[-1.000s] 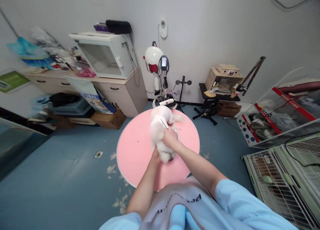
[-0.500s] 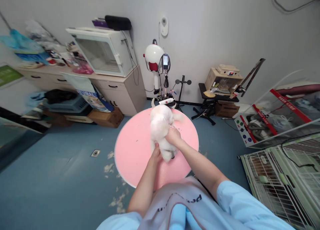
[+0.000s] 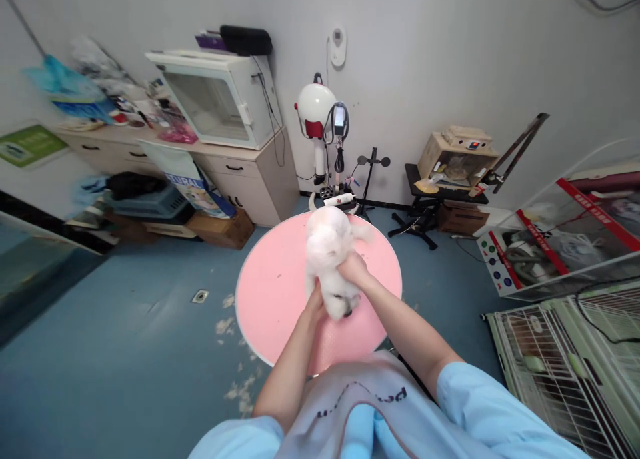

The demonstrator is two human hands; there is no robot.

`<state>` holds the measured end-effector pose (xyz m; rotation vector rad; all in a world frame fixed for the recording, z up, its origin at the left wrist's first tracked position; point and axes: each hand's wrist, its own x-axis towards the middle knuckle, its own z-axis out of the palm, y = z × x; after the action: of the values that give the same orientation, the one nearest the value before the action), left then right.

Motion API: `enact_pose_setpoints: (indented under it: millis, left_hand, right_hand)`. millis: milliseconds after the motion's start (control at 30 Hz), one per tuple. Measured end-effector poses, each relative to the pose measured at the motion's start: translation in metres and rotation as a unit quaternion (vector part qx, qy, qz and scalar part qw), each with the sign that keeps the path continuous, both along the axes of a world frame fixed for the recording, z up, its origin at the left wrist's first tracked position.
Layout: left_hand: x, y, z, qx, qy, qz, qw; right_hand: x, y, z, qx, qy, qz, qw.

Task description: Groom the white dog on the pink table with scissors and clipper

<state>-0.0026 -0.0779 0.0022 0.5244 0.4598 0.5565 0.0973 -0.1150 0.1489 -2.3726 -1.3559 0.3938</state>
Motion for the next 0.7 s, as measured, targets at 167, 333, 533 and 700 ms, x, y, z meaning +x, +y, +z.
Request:
enact_pose_setpoints:
  millis: [167,333,533,700]
  left_hand:
    - [-0.014,-0.008,0.015,-0.013,-0.023,-0.010,1.000]
    - [-0.017,-0.012,0.017,0.030,0.034,0.010,0.999]
    - [-0.022,0.002,0.046,0.172,0.248,0.164,0.939]
    - [-0.017,0.010,0.091,0.449,0.245,0.238,0.826]
  right_hand:
    - [0.000,0.001,0.002,-0.010,-0.014,-0.003,1.000]
    - [0.005,0.004,0.000,-0.011,-0.027,-0.014,0.999]
    - [0.017,0.007,-0.010,0.004,0.031,-0.006,1.000]
    - [0.022,0.011,-0.020,0.064,0.099,0.022,0.993]
